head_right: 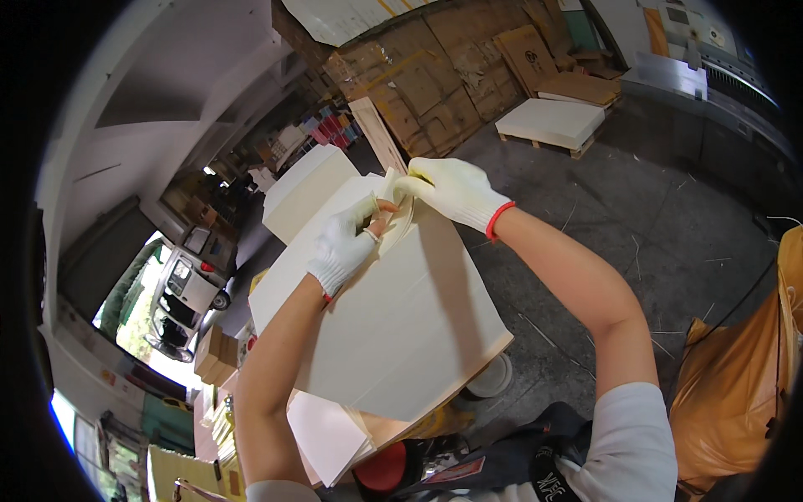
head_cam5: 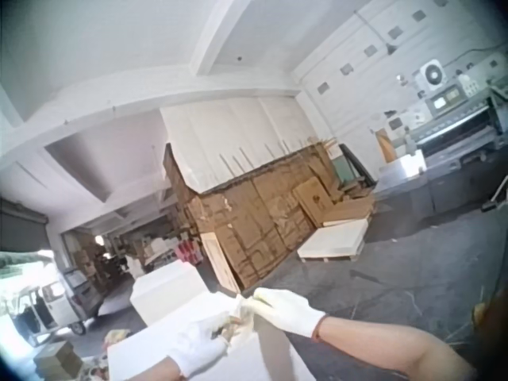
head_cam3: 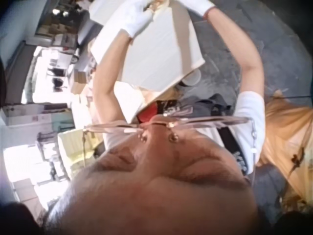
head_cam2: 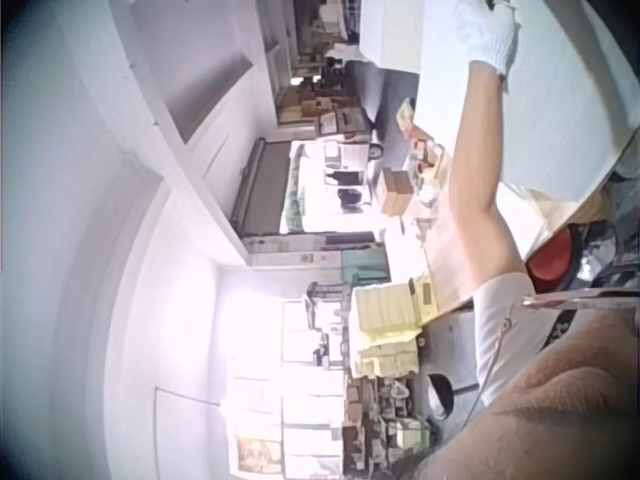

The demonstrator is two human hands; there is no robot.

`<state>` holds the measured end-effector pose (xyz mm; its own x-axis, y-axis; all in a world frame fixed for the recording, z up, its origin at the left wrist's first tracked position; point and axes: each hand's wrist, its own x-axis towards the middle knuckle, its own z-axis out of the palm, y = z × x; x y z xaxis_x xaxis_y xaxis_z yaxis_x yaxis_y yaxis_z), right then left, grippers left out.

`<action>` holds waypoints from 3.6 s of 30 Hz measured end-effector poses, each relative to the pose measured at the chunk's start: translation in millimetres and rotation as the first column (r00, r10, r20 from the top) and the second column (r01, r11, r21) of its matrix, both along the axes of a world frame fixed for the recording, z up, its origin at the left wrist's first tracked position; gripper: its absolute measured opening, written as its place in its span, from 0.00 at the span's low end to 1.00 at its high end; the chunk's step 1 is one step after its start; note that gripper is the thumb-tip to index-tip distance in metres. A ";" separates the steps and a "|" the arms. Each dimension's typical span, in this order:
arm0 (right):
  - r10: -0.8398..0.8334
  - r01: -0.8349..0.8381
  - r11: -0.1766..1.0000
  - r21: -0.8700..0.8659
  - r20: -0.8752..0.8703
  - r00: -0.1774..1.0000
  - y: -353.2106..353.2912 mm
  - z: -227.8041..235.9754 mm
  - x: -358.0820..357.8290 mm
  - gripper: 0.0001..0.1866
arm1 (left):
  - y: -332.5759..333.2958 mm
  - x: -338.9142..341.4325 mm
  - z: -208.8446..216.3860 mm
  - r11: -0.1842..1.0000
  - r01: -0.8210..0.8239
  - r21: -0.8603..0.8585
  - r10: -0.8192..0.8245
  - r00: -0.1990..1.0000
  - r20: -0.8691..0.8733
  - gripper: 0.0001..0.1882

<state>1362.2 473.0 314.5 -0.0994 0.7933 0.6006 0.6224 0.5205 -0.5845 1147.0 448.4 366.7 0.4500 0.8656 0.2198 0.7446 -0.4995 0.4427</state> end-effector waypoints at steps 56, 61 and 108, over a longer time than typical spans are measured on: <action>-0.011 -0.036 0.991 -0.131 -0.339 0.941 4.1 -16.7 -17.0 0.27 | 7.7 -7.5 -9.0 0.999 0.000 -0.049 0.007 0.991 0.132 0.24; -0.015 -0.040 0.988 -0.152 -0.344 0.939 0.0 -14.4 -18.1 0.28 | 11.6 -7.8 -14.7 0.999 0.044 0.028 -0.049 0.970 0.240 0.19; -0.164 0.002 0.943 0.333 0.461 0.872 -7.8 -5.0 22.7 0.22 | 2.8 1.2 -9.8 0.998 0.040 0.042 -0.042 0.999 0.030 0.16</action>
<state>1384.9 465.2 309.5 -0.3795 0.5901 0.7126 0.8297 0.5579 -0.0201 1148.1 451.2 356.9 0.4776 0.8365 0.2688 0.7096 -0.5476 0.4434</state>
